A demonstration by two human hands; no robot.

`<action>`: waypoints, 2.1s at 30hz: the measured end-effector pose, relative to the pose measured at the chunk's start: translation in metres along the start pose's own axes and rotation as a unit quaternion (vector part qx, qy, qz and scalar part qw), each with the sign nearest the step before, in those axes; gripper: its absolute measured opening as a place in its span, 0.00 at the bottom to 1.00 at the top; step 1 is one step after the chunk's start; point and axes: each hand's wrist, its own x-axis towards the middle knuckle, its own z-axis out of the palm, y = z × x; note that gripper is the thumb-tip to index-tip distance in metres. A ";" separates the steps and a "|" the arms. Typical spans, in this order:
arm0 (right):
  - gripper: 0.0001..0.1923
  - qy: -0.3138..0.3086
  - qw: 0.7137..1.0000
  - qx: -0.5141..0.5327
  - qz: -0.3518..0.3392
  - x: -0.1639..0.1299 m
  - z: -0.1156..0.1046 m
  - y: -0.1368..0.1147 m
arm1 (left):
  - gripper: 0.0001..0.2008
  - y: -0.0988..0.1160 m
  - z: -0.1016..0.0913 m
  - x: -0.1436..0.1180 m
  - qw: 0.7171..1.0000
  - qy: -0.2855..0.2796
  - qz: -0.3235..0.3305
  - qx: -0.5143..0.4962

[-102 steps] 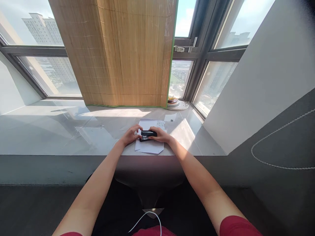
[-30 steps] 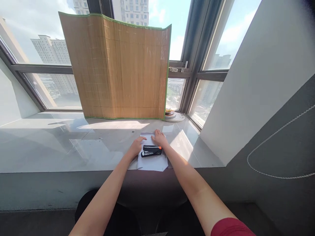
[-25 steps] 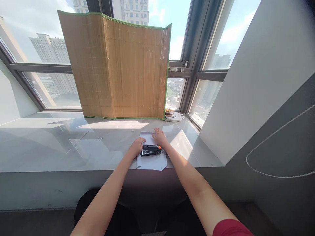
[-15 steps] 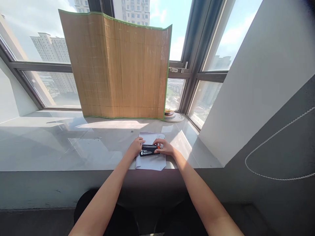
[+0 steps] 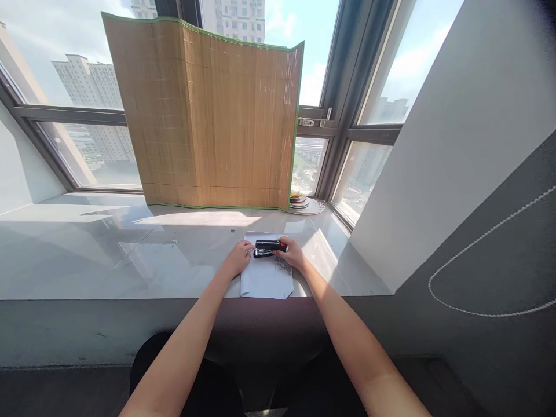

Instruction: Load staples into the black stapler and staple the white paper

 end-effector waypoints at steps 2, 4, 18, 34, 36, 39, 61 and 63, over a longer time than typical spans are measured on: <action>0.14 -0.010 1.000 0.007 0.021 0.001 0.002 0.002 | 0.21 0.001 0.000 0.000 1.000 0.000 0.000 -0.003; 0.16 -0.004 0.999 0.025 0.032 0.004 0.002 0.004 | 0.21 0.002 0.000 0.000 1.000 0.005 -0.004 -0.005; 0.12 0.108 0.985 -0.018 0.133 0.008 0.000 0.009 | 0.15 0.001 -0.002 0.000 0.990 0.041 -0.055 -0.121; 0.11 0.114 0.990 -0.020 0.075 0.007 0.005 0.002 | 0.32 -0.006 -0.005 0.004 0.932 0.114 -0.167 -0.301; 0.11 0.123 0.989 -0.029 0.070 0.007 0.004 0.001 | 0.31 -0.008 -0.004 0.004 0.930 0.117 -0.169 -0.305; 0.14 0.088 0.995 -0.034 0.044 0.005 0.003 -0.002 | 0.28 -0.006 -0.007 0.004 0.935 0.127 -0.159 -0.292; 0.19 0.012 0.931 -0.282 -0.230 -0.020 0.007 -0.036 | 0.29 0.020 -0.033 -0.001 0.757 0.017 -0.303 -0.578; 0.19 0.020 0.933 -0.283 -0.222 -0.021 0.007 -0.035 | 0.23 0.018 -0.033 -0.002 0.751 0.015 -0.305 -0.586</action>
